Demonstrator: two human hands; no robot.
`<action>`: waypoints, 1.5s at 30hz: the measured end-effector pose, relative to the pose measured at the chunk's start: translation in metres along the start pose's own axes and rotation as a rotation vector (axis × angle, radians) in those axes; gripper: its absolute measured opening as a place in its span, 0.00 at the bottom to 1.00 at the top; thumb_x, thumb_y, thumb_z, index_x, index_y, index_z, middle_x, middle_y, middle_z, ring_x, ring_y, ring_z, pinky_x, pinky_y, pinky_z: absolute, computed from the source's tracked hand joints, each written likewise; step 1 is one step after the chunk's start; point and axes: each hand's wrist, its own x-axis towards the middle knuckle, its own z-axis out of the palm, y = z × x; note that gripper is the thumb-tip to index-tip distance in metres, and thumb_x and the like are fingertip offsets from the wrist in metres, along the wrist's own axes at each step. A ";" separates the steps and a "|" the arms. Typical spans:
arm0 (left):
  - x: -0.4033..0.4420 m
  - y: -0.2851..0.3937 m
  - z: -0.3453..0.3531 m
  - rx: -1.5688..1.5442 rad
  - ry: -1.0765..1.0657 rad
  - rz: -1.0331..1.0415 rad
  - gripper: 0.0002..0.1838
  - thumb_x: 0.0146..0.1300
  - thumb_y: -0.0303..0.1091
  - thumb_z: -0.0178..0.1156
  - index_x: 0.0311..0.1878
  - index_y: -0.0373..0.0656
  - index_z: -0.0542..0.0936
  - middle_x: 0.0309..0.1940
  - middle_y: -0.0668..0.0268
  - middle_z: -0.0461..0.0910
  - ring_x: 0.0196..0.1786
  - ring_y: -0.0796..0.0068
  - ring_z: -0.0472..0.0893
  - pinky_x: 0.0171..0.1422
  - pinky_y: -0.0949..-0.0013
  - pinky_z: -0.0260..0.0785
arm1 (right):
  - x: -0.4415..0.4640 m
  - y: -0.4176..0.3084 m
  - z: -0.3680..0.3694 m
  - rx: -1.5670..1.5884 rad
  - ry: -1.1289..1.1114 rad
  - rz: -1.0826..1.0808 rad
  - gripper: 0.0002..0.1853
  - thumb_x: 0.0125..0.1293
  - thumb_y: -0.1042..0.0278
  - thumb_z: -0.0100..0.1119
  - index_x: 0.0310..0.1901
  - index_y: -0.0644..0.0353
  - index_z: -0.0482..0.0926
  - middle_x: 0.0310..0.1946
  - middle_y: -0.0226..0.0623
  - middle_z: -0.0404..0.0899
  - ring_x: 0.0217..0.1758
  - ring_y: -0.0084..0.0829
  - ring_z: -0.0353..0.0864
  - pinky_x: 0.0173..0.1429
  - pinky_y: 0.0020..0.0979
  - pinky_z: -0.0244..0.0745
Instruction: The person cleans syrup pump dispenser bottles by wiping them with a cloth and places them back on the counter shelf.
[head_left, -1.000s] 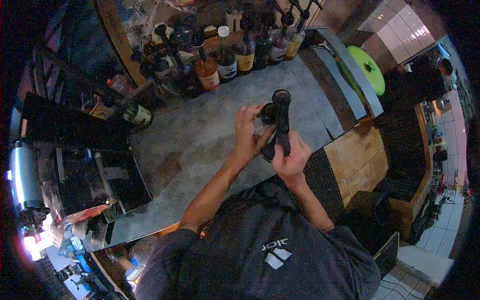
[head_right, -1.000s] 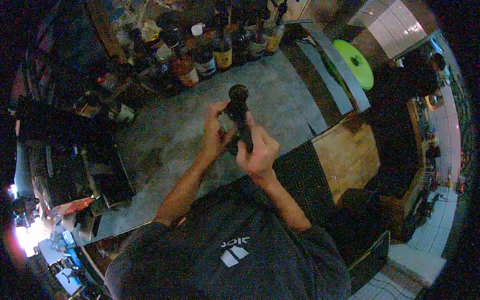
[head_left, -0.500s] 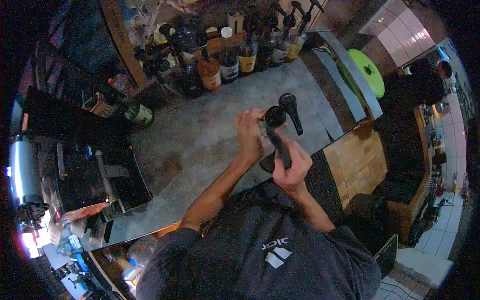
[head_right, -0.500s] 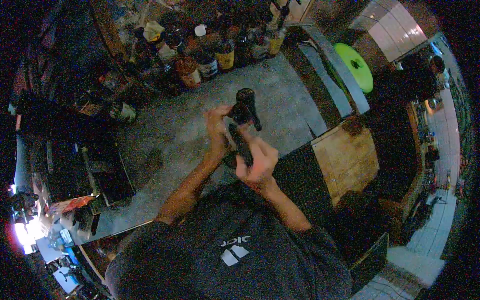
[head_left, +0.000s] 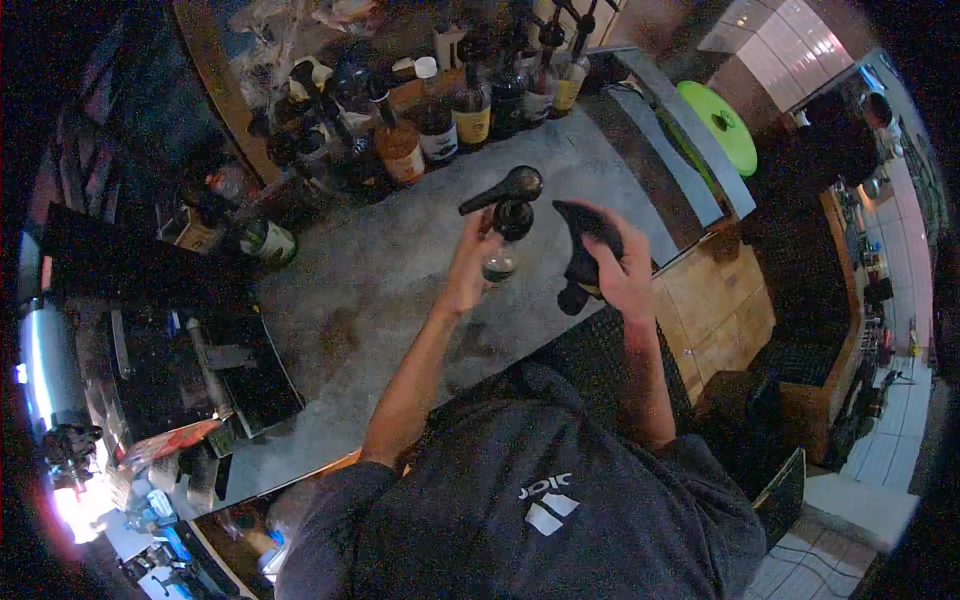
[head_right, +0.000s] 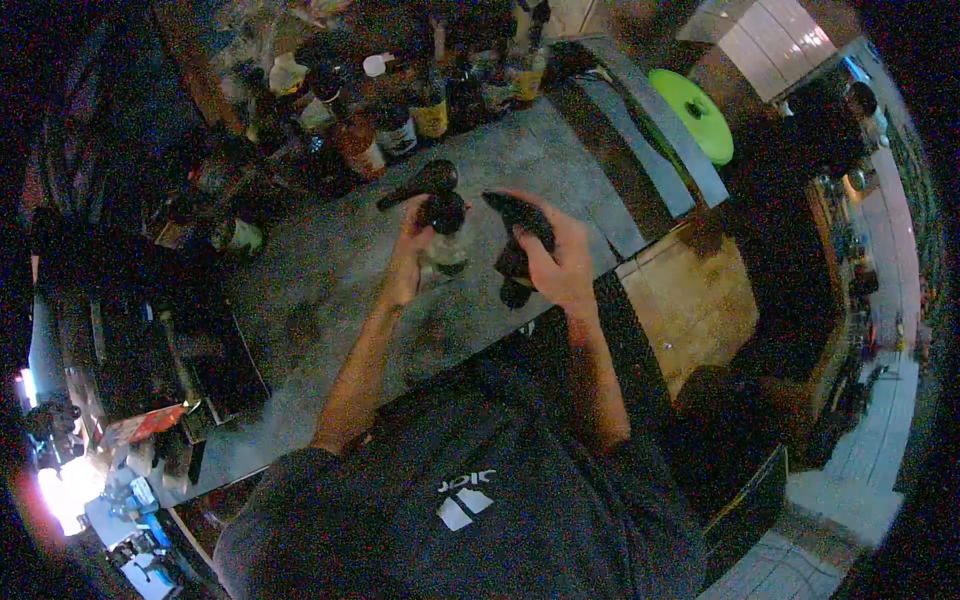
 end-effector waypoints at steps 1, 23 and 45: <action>-0.002 0.007 0.004 0.128 -0.017 0.095 0.27 0.64 0.44 0.49 0.65 0.46 0.62 0.60 0.66 0.65 0.64 0.70 0.64 0.69 0.62 0.55 | 0.005 -0.005 0.000 0.000 0.007 0.000 0.18 0.57 0.77 0.50 0.51 0.62 0.77 0.34 0.39 0.82 0.37 0.23 0.79 0.43 0.25 0.72; 0.003 -0.012 0.022 0.029 0.062 0.269 0.27 0.72 0.55 0.31 0.57 0.41 0.63 0.51 0.64 0.67 0.54 0.73 0.67 0.60 0.67 0.58 | -0.006 -0.005 0.024 -0.403 -0.181 -0.204 0.38 0.46 0.69 0.62 0.64 0.51 0.66 0.35 0.45 0.79 0.32 0.47 0.79 0.34 0.38 0.75; 0.016 -0.058 -0.001 0.425 0.062 0.411 0.26 0.71 0.41 0.32 0.64 0.33 0.57 0.56 0.47 0.63 0.60 0.49 0.64 0.69 0.51 0.47 | -0.005 -0.045 -0.007 -0.338 0.088 -0.088 0.23 0.54 0.75 0.55 0.55 0.58 0.74 0.39 0.49 0.80 0.37 0.44 0.82 0.42 0.34 0.75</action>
